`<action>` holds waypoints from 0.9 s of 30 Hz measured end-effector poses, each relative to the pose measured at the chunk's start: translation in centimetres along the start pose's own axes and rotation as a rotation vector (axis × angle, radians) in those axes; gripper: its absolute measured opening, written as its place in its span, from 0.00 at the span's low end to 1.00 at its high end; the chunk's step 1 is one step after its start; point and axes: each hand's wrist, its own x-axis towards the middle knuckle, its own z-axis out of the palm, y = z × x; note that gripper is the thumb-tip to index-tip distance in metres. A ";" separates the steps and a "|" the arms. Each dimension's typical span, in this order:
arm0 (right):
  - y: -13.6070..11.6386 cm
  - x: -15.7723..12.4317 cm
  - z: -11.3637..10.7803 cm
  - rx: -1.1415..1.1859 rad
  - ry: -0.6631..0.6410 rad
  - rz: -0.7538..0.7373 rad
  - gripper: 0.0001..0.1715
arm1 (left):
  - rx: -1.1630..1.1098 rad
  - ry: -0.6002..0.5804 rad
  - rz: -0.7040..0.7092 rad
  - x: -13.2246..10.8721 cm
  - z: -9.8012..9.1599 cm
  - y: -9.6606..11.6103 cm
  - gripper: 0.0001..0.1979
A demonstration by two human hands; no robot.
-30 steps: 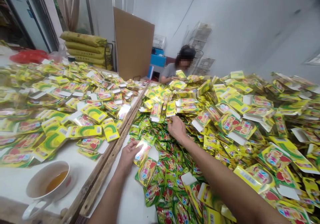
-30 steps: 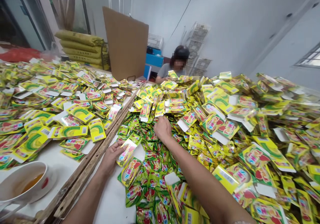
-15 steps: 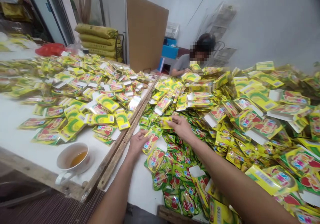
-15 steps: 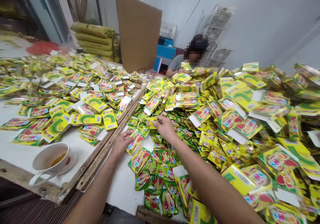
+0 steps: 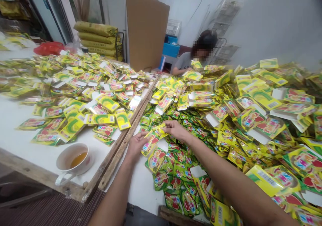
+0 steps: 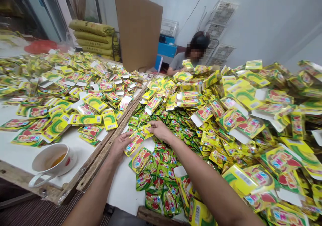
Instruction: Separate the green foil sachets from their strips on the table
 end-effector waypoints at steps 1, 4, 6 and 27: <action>0.0 0.0 0.2 -0.086 -0.013 -0.004 0.11 | 0.003 -0.006 0.000 -0.1 0.0 0.0 0.21; 0.0 -0.1 0.8 -0.310 -0.034 -0.049 0.07 | 0.027 -0.043 -0.007 -0.3 0.0 0.0 0.21; -0.1 -0.1 1.3 -0.346 -0.040 -0.076 0.07 | 0.032 -0.066 -0.013 -0.3 0.0 0.0 0.23; -2.0 -2.4 5.8 -0.458 0.067 -0.064 0.17 | -0.108 0.089 -0.022 -0.9 0.3 0.9 0.22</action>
